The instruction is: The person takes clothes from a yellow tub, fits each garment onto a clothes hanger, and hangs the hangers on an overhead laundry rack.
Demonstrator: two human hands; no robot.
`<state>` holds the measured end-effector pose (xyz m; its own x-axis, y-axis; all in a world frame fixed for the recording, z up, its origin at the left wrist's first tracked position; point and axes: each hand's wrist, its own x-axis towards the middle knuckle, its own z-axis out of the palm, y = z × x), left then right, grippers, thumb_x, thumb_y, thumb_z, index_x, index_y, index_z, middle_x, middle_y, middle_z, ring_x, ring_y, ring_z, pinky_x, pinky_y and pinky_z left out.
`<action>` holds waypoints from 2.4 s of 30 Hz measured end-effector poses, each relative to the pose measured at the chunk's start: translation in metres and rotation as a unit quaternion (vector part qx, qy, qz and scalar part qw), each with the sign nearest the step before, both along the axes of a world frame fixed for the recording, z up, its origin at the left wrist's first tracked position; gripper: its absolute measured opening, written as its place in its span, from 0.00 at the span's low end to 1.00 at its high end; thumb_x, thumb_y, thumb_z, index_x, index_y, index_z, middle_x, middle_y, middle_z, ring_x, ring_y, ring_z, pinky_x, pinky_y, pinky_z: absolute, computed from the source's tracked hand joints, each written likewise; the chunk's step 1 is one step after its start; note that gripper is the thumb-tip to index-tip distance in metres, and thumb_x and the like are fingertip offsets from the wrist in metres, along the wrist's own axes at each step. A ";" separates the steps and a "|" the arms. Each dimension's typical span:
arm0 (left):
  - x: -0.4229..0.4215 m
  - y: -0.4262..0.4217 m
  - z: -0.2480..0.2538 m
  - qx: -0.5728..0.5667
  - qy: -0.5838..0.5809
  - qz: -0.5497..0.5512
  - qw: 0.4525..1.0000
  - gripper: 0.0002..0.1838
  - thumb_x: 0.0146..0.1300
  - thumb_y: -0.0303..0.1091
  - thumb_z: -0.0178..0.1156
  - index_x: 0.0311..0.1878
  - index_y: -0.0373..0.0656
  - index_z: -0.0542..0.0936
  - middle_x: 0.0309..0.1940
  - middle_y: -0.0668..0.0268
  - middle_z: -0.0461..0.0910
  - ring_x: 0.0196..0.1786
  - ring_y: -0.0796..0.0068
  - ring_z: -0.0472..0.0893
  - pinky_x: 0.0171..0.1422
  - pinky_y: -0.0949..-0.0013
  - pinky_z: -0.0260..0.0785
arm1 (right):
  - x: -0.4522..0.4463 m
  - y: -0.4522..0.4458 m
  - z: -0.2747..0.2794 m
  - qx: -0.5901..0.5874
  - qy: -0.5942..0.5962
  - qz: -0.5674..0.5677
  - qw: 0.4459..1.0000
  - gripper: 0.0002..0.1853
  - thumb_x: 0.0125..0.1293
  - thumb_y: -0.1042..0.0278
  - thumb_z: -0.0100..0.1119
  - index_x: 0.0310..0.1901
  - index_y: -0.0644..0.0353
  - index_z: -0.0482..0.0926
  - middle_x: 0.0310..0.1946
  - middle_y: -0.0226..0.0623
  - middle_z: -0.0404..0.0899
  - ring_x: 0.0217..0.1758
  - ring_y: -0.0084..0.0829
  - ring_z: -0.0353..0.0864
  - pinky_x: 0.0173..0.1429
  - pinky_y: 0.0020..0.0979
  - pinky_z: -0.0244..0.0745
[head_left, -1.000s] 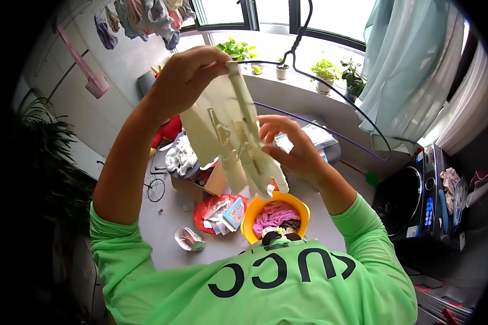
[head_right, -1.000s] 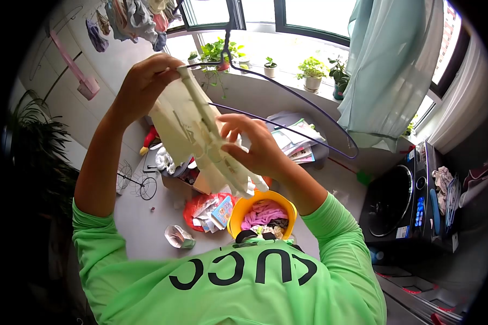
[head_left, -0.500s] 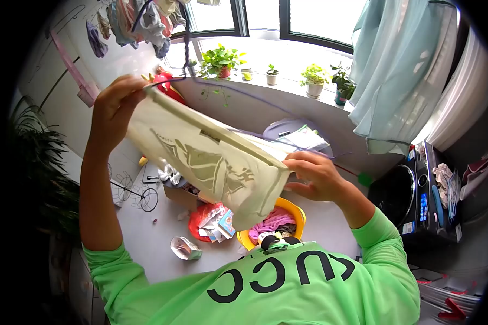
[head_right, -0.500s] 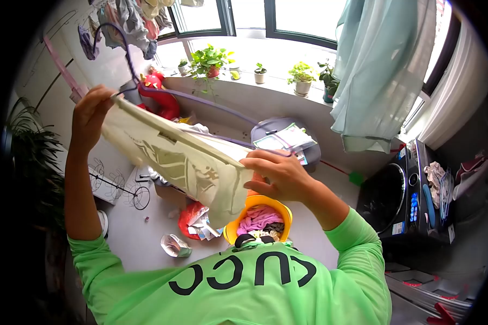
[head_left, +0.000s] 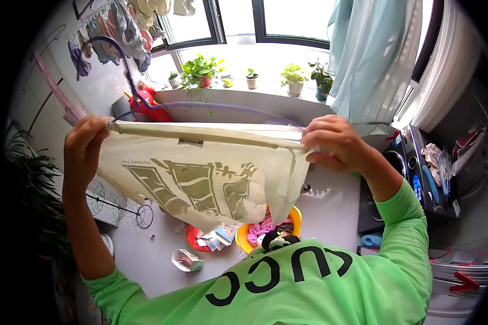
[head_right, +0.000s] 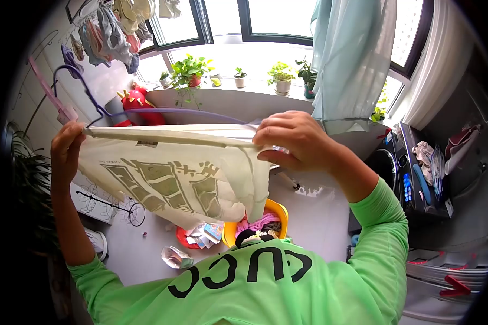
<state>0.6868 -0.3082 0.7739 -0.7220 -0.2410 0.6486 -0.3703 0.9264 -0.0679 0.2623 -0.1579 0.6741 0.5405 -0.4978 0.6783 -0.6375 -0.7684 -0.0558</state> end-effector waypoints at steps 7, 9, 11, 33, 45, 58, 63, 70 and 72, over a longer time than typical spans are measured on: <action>-0.018 0.012 0.008 -0.025 -0.005 -0.003 1.000 0.08 0.57 0.18 0.59 0.40 0.35 0.79 0.24 0.61 0.71 0.26 0.68 0.72 0.31 0.69 0.65 | -0.019 -0.015 0.024 0.040 -0.124 0.011 0.991 0.23 0.60 0.58 0.65 0.53 0.56 0.69 0.43 0.41 0.76 0.42 0.36 0.79 0.38 0.37 0.73; -0.020 0.006 0.005 0.015 0.077 -0.009 0.997 0.09 0.58 0.18 0.59 0.42 0.35 0.79 0.23 0.63 0.71 0.26 0.71 0.71 0.31 0.70 0.64 | -0.015 -0.012 0.027 0.054 -0.197 -0.001 0.979 0.39 0.59 0.51 0.66 0.68 0.55 0.58 0.53 0.42 0.74 0.48 0.37 0.79 0.46 0.38 0.76; -0.022 -0.001 0.001 0.025 0.122 -0.020 0.992 0.10 0.59 0.17 0.58 0.43 0.35 0.80 0.23 0.64 0.71 0.26 0.76 0.70 0.31 0.72 0.63 | -0.013 -0.004 0.025 0.079 -0.155 -0.051 0.983 0.41 0.60 0.49 0.64 0.71 0.53 0.55 0.55 0.44 0.74 0.50 0.38 0.79 0.53 0.36 0.76; -0.134 -0.050 -0.026 0.144 0.237 -0.048 0.959 0.13 0.64 0.33 0.57 0.51 0.42 0.77 0.46 0.60 0.75 0.45 0.71 0.76 0.47 0.70 0.70 | -0.046 0.021 0.227 -0.180 0.019 -0.483 0.857 0.14 0.67 0.57 0.54 0.32 0.59 0.81 0.26 0.43 0.81 0.33 0.42 0.83 0.41 0.41 0.76; -0.119 0.043 -0.146 0.168 0.103 -0.070 0.978 0.11 0.53 0.33 0.66 0.40 0.44 0.82 0.38 0.61 0.79 0.40 0.62 0.80 0.43 0.63 0.74 | -0.086 -0.126 0.402 -0.391 0.019 -0.617 0.683 0.14 0.63 0.60 0.49 0.36 0.59 0.82 0.33 0.49 0.83 0.39 0.48 0.84 0.41 0.45 0.80; -0.086 0.077 -0.215 0.290 0.159 0.063 0.941 0.06 0.53 0.26 0.62 0.36 0.38 0.82 0.31 0.56 0.80 0.35 0.57 0.81 0.41 0.62 0.73 | -0.119 -0.207 0.417 -0.350 0.030 -0.655 0.669 0.17 0.62 0.62 0.45 0.44 0.58 0.82 0.42 0.46 0.83 0.45 0.46 0.83 0.46 0.49 0.78; -0.104 0.076 -0.215 0.287 0.098 0.043 0.952 0.07 0.52 0.29 0.65 0.34 0.40 0.83 0.30 0.58 0.81 0.34 0.58 0.81 0.40 0.62 0.74 | -0.111 -0.209 0.424 -0.297 -0.027 -0.665 0.685 0.18 0.65 0.61 0.41 0.46 0.56 0.81 0.46 0.42 0.82 0.48 0.45 0.83 0.44 0.50 0.78; -0.107 0.084 -0.244 0.315 0.042 0.038 0.948 0.09 0.53 0.32 0.65 0.39 0.43 0.81 0.33 0.60 0.80 0.38 0.60 0.80 0.40 0.62 0.73 | -0.127 -0.195 0.402 -0.436 0.111 -0.635 0.629 0.17 0.63 0.57 0.52 0.43 0.60 0.82 0.41 0.45 0.82 0.47 0.44 0.82 0.49 0.46 0.77; -0.106 0.089 -0.259 0.325 0.055 0.042 0.943 0.08 0.54 0.31 0.64 0.37 0.42 0.81 0.31 0.59 0.80 0.36 0.58 0.80 0.40 0.61 0.72 | -0.221 -0.237 0.447 -0.500 0.142 -0.629 0.577 0.28 0.73 0.51 0.40 0.60 0.70 0.68 0.59 0.56 0.70 0.65 0.50 0.68 0.66 0.41 0.67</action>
